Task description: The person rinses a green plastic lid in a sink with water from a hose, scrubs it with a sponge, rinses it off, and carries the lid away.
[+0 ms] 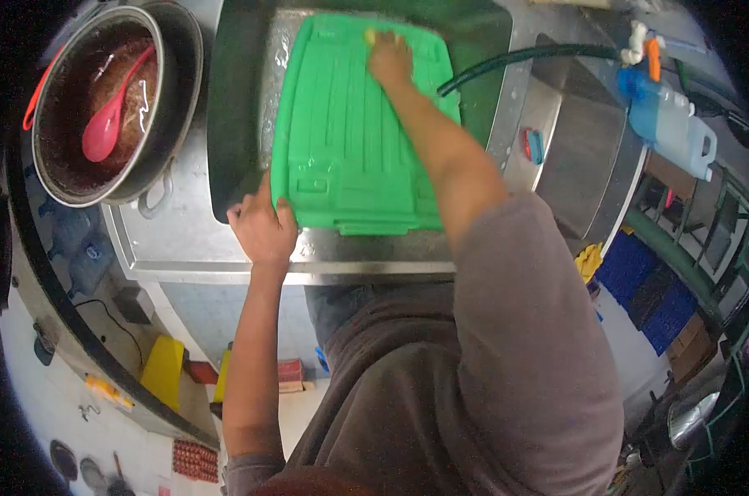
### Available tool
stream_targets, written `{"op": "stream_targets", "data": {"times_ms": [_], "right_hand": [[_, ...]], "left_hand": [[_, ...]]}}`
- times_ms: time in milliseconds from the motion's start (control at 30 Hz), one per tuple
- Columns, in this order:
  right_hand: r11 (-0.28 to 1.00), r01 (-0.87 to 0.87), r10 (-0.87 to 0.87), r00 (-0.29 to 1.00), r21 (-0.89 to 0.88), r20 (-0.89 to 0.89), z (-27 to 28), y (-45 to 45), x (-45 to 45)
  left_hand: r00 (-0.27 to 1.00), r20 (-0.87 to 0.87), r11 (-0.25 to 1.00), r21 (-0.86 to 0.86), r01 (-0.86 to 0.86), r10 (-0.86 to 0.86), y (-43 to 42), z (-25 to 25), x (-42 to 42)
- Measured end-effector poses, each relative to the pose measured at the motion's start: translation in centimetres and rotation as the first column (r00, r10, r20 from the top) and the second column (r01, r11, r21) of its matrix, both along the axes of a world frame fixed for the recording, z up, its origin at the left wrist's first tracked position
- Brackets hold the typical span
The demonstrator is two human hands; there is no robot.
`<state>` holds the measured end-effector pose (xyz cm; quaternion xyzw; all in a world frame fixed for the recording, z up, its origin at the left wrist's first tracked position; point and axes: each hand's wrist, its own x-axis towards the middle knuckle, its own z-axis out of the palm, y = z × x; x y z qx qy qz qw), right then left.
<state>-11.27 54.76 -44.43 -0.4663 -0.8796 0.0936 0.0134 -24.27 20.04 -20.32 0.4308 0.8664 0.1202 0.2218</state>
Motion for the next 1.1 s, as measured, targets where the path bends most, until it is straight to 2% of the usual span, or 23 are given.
{"op": "stream_targets", "data": {"times_ms": [67, 167, 233, 300, 367, 467, 533, 567, 667, 767, 867, 1100], "right_hand": [[0.989, 0.137, -0.139, 0.989, 0.051, 0.052, -0.4, 0.8, -2.8], [0.926, 0.131, -0.138, 0.99, -0.355, 0.005, 5.1, -3.5, -4.1], [0.892, -0.23, 0.117, 0.949, -0.39, -0.293, 7.5, -9.6, -1.5], [0.79, -0.53, 0.334, 0.794, -0.309, -0.508, 12.3, -14.8, 0.3], [0.638, -0.62, 0.298, 0.746, -0.457, -0.596, 17.7, -17.6, 0.9], [0.57, -0.631, 0.194, 0.726, -0.527, -0.659, 19.7, -18.8, 1.4], [0.621, -0.629, 0.181, 0.696, -0.468, -0.695, 20.0, -19.1, 1.5], [0.647, -0.623, 0.174, 0.682, -0.44, -0.71, 20.4, -19.1, 1.4], [0.776, -0.6, 0.356, 0.672, -0.196, -0.649, 21.3, -19.3, 0.4], [0.672, -0.626, 0.238, 0.688, -0.395, -0.686, 19.9, -20.5, -0.6], [0.545, -0.653, 0.191, 0.708, -0.526, -0.68, 20.4, -20.7, -0.2], [0.418, -0.684, 0.431, 0.728, -0.597, -0.533, 23.2, -18.7, 0.4]], "left_hand": [[1.0, -0.01, 1.0, 0.006, -0.003, 0.003, 0.0, -0.1, 0.1], [1.0, -0.024, 1.0, 0.022, -0.004, 0.005, -0.5, -0.5, 0.1], [0.999, -0.032, 0.999, 0.035, -0.003, 0.004, -0.7, -0.9, 0.1], [0.999, -0.042, 0.999, 0.039, -0.001, 0.002, -0.6, -0.9, 0.2], [0.999, -0.009, 0.998, 0.05, -0.032, 0.033, -0.4, -0.5, 0.3], [0.999, -0.018, 0.998, 0.056, -0.035, 0.036, -0.2, -0.4, 0.2], [0.999, -0.026, 0.999, 0.043, -0.022, 0.023, -0.4, -0.5, 0.2], [1.0, -0.023, 0.999, 0.034, -0.02, 0.021, -0.3, -0.5, 0.1], [0.999, -0.028, 0.999, 0.03, -0.034, 0.035, -0.2, -0.5, 0.2], [0.999, -0.027, 0.999, 0.03, -0.043, 0.044, -0.4, -0.6, 0.3], [0.999, -0.028, 0.998, 0.052, -0.042, 0.044, -0.4, -0.6, 0.3], [0.999, -0.046, 0.999, 0.041, -0.01, 0.012, -0.5, -0.7, 0.3]]}}
